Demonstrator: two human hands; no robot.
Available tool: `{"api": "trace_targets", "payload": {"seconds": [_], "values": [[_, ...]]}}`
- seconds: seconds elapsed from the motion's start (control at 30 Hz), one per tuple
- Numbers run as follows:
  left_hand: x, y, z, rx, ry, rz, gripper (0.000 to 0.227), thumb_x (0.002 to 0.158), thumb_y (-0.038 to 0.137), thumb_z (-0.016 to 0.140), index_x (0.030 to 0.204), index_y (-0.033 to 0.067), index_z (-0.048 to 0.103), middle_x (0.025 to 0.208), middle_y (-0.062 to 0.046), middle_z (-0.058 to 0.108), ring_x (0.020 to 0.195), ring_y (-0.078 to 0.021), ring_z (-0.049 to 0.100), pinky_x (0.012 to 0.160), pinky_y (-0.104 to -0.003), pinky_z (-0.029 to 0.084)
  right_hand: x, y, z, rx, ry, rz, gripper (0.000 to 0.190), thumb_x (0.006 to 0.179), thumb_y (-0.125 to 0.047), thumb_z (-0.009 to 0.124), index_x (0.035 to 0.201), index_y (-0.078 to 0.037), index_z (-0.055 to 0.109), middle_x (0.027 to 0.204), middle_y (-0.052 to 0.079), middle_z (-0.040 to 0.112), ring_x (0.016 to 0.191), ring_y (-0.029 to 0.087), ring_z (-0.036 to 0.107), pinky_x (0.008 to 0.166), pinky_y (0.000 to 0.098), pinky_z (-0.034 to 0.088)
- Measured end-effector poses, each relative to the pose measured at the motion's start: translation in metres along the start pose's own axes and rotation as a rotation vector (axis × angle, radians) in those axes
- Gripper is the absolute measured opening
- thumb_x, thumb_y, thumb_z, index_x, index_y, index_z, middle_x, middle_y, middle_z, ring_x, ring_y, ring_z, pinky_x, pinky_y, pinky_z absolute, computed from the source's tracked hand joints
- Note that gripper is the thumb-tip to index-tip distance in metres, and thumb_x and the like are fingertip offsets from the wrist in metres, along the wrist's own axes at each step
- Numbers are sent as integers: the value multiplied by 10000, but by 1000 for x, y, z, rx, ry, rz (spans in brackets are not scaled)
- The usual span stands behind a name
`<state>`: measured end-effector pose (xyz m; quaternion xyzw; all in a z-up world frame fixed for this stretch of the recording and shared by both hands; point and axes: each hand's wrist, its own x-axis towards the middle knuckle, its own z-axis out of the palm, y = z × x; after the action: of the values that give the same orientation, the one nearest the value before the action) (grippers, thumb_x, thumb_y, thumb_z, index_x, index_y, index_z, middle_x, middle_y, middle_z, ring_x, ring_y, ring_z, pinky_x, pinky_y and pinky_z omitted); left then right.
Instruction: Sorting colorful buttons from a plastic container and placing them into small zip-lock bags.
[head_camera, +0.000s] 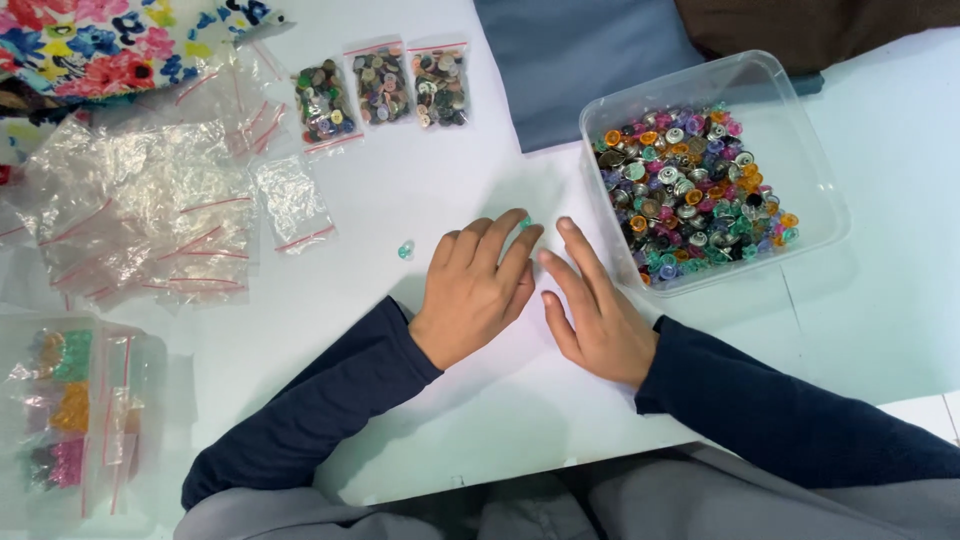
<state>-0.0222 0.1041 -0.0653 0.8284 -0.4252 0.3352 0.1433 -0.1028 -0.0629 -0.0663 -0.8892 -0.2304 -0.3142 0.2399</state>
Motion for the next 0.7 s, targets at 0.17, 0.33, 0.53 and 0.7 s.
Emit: {"api": "trace_targets", "payload": {"seconds": [0.17,0.33,0.53,0.7], "values": [[45,27,-12,-73,59,31,242,879,184,693,1119,168,725,1228,-79,657,1065,-257,615,842,-372,464,-9,18,-48,-204,86,-214,327,924,-26,618,1235,67,653,1356,274,556,1247,525,586,990,553,597],[92,56,4,-179,-63,-25,271,931,231,735,1183,140,695,1329,-99,601,1162,-285,605,900,-407,459,36,59,-111,-397,-110,53,293,1006,-100,619,1273,-27,713,1406,219,631,1268,428,613,1149,557,383],[116,73,68,-179,-454,-1,439,616,576,907,752,204,718,787,-33,688,750,-254,655,754,-399,469,23,125,-133,-214,-440,307,247,1023,-232,660,1215,-83,700,1104,59,747,891,249,695,729,426,534],[142,76,88,-166,-1138,-89,891,558,639,973,1228,205,578,1053,-12,727,938,-270,716,818,-383,491,22,146,-141,-263,-870,580,480,843,-447,742,1238,-198,630,1132,42,732,1011,288,694,804,477,549]]}}
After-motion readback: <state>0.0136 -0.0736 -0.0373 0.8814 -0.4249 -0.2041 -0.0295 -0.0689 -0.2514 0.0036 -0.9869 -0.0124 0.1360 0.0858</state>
